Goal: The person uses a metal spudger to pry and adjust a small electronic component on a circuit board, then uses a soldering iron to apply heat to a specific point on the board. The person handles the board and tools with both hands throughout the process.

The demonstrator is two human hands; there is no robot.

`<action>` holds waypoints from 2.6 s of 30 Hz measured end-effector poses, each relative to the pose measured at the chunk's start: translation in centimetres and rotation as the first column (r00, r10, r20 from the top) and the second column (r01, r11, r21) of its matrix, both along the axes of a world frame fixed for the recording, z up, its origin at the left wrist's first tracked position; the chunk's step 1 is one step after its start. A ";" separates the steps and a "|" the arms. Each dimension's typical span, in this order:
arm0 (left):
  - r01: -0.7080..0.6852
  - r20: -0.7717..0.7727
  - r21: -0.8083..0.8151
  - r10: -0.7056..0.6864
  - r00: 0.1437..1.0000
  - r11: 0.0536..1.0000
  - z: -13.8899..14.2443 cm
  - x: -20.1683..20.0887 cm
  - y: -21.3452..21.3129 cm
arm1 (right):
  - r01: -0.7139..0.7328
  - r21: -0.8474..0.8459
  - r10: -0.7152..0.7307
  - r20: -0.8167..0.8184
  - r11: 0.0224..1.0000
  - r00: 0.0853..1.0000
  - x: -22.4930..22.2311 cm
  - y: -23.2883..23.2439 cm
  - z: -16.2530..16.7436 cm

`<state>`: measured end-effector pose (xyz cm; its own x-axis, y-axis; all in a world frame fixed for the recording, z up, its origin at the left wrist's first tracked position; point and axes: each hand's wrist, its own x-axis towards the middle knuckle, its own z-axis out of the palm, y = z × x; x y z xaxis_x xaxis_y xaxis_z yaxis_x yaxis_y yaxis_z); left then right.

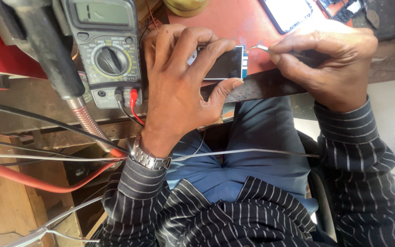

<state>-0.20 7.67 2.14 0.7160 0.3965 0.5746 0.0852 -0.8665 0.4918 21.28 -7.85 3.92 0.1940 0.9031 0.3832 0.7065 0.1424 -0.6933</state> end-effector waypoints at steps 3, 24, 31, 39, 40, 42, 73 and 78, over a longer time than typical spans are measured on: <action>-0.003 -0.006 0.005 0.004 1.000 1.000 0.0 -0.1 0.0 | 0.010 0.006 -0.011 0.053 1.000 0.999 -0.1 0.0 -0.1; -0.002 -0.001 0.004 0.002 1.000 1.000 0.0 0.0 0.0 | -0.020 0.010 0.020 -0.001 1.000 1.000 0.1 -0.1 -0.1; 0.005 -0.005 -0.005 -0.005 1.000 1.000 0.1 -0.1 0.0 | 0.022 0.003 -0.022 0.035 1.000 0.999 -0.2 -0.2 0.0; 0.004 0.002 -0.006 -0.004 1.000 1.000 0.0 0.0 0.0 | 0.007 0.004 -0.007 0.027 1.000 1.000 -0.1 -0.1 -0.1; 0.007 0.002 -0.012 -0.007 1.000 1.000 0.0 0.0 0.0 | 0.009 0.003 -0.009 0.025 1.000 1.000 -0.1 -0.1 -0.1; 0.005 0.001 -0.010 -0.005 1.000 1.000 0.0 -0.1 0.0 | 0.002 0.007 -0.002 0.023 1.000 1.000 -0.1 -0.1 -0.1; 0.004 -0.013 0.001 -0.004 1.000 1.000 -0.1 -0.1 0.0 | -0.015 0.008 0.015 0.011 1.000 1.000 0.2 -0.2 -0.3; 0.004 -0.015 -0.002 -0.004 1.000 1.000 -0.1 -0.2 0.0 | -0.017 0.017 0.016 0.050 1.000 0.999 0.2 -0.3 -0.4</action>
